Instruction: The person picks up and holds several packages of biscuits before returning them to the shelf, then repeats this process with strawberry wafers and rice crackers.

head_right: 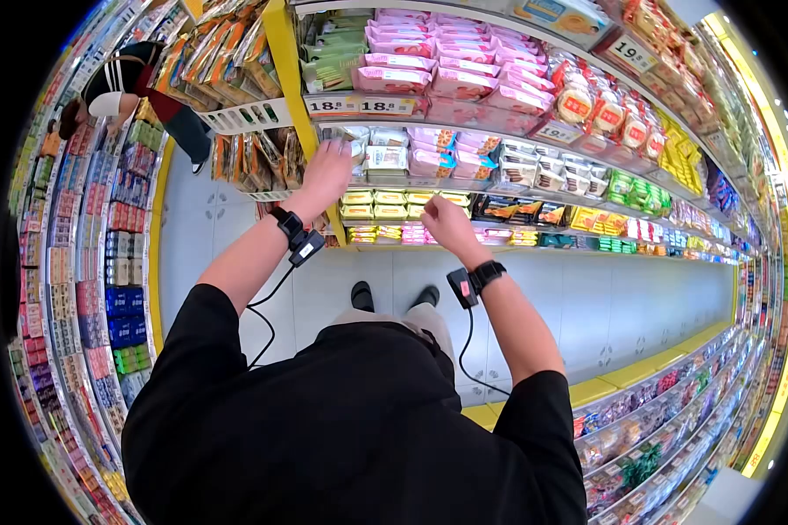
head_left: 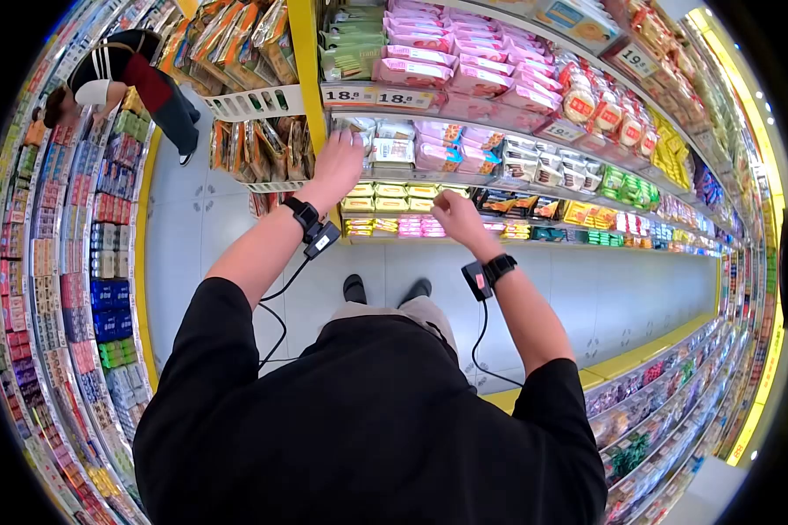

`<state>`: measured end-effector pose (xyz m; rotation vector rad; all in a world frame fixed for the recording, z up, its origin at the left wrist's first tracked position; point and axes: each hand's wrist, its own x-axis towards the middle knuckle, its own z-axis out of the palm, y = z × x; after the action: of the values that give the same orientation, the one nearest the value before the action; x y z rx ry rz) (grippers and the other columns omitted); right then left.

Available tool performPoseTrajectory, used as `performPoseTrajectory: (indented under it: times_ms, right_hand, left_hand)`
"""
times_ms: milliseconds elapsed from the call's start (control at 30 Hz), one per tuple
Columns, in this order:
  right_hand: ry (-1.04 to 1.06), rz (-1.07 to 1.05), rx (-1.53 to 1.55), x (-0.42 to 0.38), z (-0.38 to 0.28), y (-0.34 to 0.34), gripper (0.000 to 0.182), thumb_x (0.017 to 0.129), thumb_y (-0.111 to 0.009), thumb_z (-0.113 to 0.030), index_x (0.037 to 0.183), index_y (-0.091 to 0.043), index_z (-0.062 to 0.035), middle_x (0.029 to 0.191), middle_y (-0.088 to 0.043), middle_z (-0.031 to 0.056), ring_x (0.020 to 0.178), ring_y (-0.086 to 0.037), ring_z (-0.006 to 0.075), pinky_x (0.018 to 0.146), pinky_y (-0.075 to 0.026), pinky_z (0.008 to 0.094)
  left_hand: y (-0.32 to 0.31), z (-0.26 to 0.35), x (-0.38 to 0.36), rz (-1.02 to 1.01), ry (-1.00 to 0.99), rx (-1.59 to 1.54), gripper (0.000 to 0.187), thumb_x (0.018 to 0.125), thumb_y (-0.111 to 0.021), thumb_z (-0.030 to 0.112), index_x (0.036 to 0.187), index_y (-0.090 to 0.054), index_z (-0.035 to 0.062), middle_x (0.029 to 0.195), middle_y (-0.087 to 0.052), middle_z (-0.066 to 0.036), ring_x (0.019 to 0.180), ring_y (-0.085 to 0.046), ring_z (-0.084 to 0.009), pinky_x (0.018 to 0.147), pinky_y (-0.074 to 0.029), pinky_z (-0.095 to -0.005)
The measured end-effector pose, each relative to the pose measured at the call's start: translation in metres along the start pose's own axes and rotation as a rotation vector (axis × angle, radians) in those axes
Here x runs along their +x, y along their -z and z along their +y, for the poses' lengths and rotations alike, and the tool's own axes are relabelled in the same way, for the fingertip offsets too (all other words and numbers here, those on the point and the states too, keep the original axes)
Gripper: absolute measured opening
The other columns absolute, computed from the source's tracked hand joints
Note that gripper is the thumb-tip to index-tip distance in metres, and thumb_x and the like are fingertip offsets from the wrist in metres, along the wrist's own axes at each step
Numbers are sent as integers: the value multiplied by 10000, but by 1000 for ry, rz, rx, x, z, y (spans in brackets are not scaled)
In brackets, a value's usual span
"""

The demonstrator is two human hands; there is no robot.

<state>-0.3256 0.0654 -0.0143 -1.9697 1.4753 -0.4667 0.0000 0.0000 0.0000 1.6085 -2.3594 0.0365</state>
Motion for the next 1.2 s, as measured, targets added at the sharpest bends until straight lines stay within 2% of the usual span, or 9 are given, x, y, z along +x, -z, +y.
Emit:
performPoseTrajectory:
  times_ms: [167,333,633,767,833,900,1033,1133,1200]
  right_hand:
    - [345,69,-147,77,-26,4,262,904,-748,-232,1024,-664,-16,991,-719,201,969,-704,410,854,-556,519]
    - [493,135,-448,121,-36,-2,225,832,-703,-169,1013,-693,-36,1067,-696,150,1140,-648,362,1020,-468,577]
    - [707,88,-584,176,-28,-34,130,911,-634,-156,1017,-681,-97,1020,-701,113,1056,-673,299,852,-471,473]
    - [670,48,-600,183,-25,-37,156,939,-600,-152,1065,-671,-94,1043,-717,117,1039,-691,290,855,-485,471]
    - [645,32,-567,192,-18,-52,156,941,-593,-143,1068,-668,-93,1046,-721,119,1051,-695,289,865,-494,472]
    - [641,5,-505,199,-20,-49,241,875,-690,-194,1081,-652,-75,1046,-721,133,1064,-695,313,897,-504,475]
    - [694,11,-391,156,-56,-10,525,769,-834,-290,1166,-635,-10,1018,-722,139,981,-694,380,904,-530,490]
    - [290,-288,130,108,-73,-6,515,849,-874,-300,1177,-646,25,941,-746,117,821,-721,282,767,-573,420]
    - [43,-478,499,92,-81,-15,486,894,-888,-306,1167,-666,30,909,-753,93,767,-716,208,701,-573,360]
  left_hand:
    - [-25,-14,19,-39,15,108,329,910,-617,52,1209,-652,-83,1102,-721,-211,1072,-677,-368,946,-581,-437]
    - [-53,-11,31,-92,133,142,391,872,-668,63,1239,-643,-70,1106,-715,-203,1071,-682,-350,934,-584,-442]
    - [-13,21,33,-33,281,331,245,861,-679,112,1088,-734,40,1198,-696,-165,1139,-637,-328,951,-507,-455]
    - [57,40,-23,-191,495,-119,303,960,-706,232,1141,-720,-10,1172,-710,-194,1072,-701,-365,920,-559,-515]
    - [75,30,-67,-306,676,-661,415,981,-714,271,1267,-699,-29,1185,-750,-195,1007,-754,-352,897,-601,-515]
    - [63,30,-116,-136,820,-1256,499,971,-705,230,1393,-642,-30,1213,-778,-168,991,-780,-329,906,-630,-480]
    - [53,46,-178,76,923,-1986,704,954,-689,274,1567,-488,-6,1431,-681,-186,1296,-679,-365,1126,-547,-516]
    - [46,69,-179,242,809,-2220,793,953,-709,310,1635,-414,31,1602,-546,-177,1513,-492,-388,1274,-382,-590]
    - [40,76,-175,283,765,-2348,736,964,-724,286,1597,-457,22,1545,-593,-151,1442,-569,-329,1267,-413,-564]
